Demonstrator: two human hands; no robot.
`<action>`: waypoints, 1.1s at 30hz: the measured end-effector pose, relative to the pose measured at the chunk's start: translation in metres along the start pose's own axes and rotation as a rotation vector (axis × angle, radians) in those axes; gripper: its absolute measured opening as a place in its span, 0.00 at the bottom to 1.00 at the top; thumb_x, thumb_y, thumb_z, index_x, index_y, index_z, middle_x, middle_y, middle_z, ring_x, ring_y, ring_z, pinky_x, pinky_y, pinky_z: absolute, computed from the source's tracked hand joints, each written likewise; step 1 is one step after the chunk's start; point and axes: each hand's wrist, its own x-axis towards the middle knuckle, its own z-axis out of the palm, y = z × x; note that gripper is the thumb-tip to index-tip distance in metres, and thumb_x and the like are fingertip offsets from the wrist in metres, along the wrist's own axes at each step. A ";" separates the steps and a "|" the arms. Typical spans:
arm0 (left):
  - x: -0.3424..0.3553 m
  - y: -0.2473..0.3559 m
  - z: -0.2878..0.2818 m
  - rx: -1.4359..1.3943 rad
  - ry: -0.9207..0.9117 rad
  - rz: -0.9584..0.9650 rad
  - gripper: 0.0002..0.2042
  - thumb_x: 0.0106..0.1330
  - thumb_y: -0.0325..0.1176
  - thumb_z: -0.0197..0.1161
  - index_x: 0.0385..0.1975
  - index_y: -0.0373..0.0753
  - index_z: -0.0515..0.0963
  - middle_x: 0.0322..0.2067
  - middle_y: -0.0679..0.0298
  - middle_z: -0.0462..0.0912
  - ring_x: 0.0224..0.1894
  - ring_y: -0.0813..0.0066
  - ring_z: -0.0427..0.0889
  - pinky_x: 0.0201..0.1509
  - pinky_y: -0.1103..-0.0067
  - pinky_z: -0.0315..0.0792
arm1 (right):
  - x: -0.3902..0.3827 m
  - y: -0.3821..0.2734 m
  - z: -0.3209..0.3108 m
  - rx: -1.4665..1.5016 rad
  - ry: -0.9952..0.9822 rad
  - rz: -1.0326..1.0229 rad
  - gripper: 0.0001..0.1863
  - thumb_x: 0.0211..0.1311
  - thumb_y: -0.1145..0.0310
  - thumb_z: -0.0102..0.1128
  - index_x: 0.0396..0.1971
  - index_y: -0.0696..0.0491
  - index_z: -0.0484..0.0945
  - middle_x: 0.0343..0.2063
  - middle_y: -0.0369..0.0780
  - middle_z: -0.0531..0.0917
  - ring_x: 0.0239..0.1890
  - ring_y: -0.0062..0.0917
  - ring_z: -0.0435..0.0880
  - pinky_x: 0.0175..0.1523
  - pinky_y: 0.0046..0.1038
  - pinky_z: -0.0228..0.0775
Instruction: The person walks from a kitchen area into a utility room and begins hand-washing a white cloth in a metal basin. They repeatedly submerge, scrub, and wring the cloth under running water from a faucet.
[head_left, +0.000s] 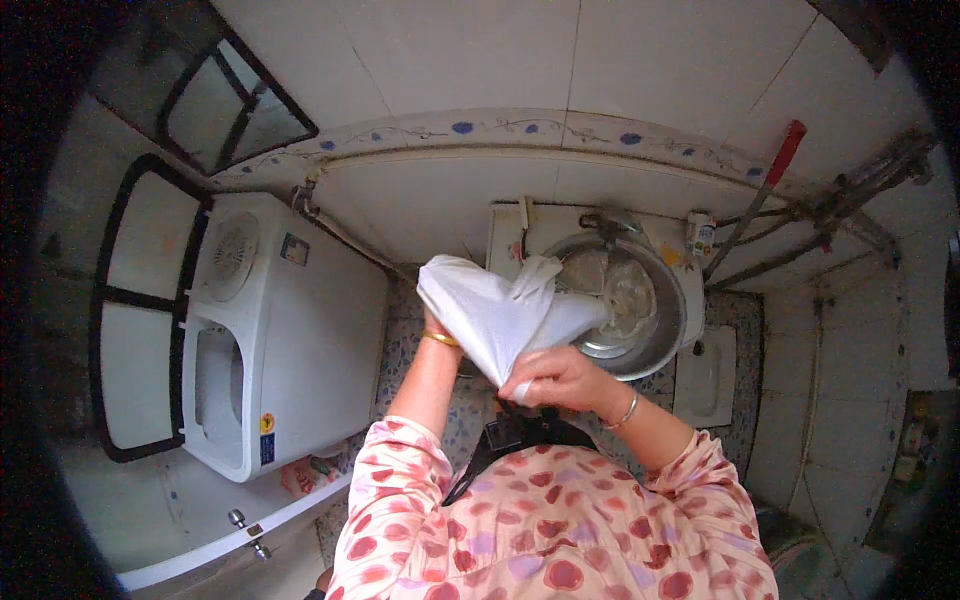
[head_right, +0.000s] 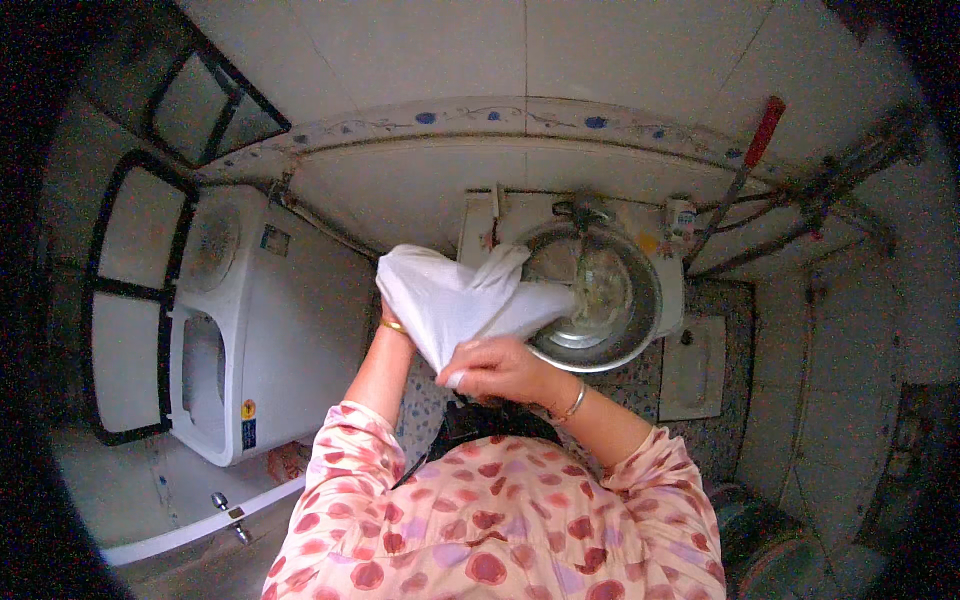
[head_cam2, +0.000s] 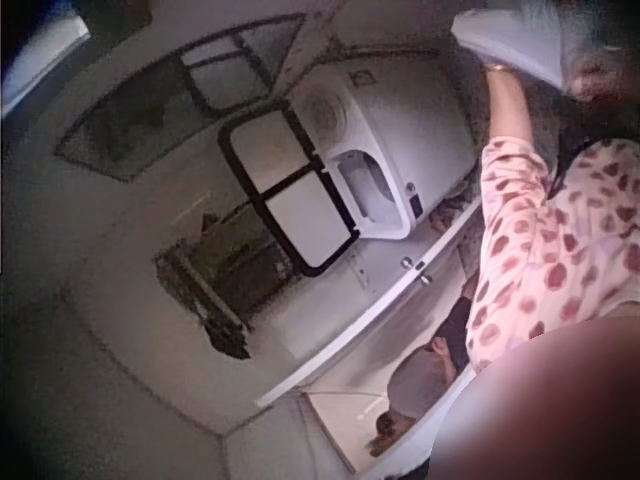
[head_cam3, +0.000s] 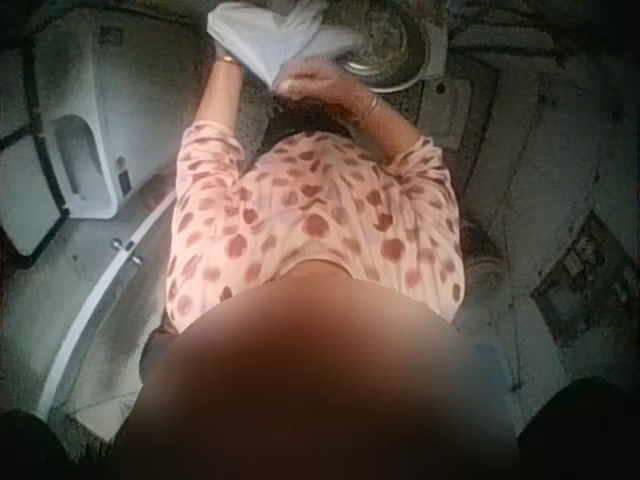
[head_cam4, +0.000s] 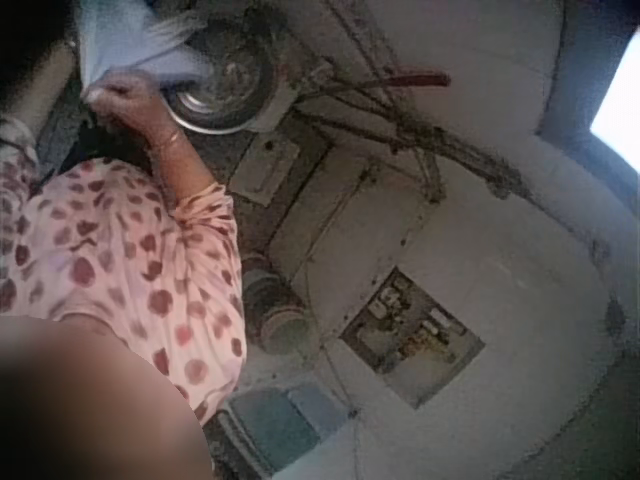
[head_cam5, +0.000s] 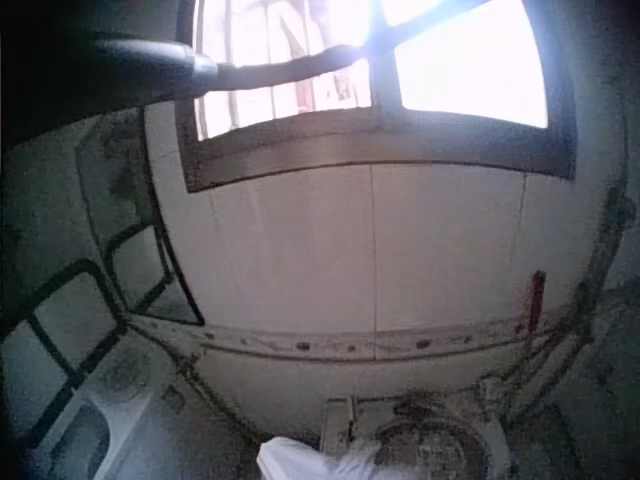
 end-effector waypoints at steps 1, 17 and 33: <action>-0.001 0.000 0.007 -0.022 0.036 0.055 0.17 0.64 0.44 0.42 0.46 0.41 0.67 0.43 0.60 0.73 0.45 0.64 0.71 0.52 0.68 0.65 | -0.002 0.011 0.006 -0.025 -0.084 0.005 0.10 0.56 0.69 0.52 0.35 0.58 0.77 0.28 0.37 0.78 0.30 0.20 0.75 0.38 0.21 0.67; 0.001 0.056 0.168 1.411 -0.124 0.267 0.15 0.50 0.40 0.59 0.37 0.42 0.74 0.36 0.66 0.78 0.40 0.73 0.75 0.49 0.78 0.66 | 0.028 0.076 -0.083 -0.725 0.505 0.001 0.19 0.52 0.66 0.54 0.45 0.54 0.72 0.43 0.43 0.74 0.39 0.36 0.76 0.45 0.32 0.68; -0.010 0.059 0.127 1.224 0.014 0.202 0.19 0.55 0.39 0.56 0.46 0.39 0.68 0.42 0.62 0.75 0.47 0.70 0.71 0.56 0.76 0.60 | 0.026 0.117 -0.074 -0.800 0.414 0.216 0.18 0.47 0.69 0.57 0.42 0.54 0.73 0.36 0.45 0.73 0.34 0.33 0.76 0.42 0.28 0.69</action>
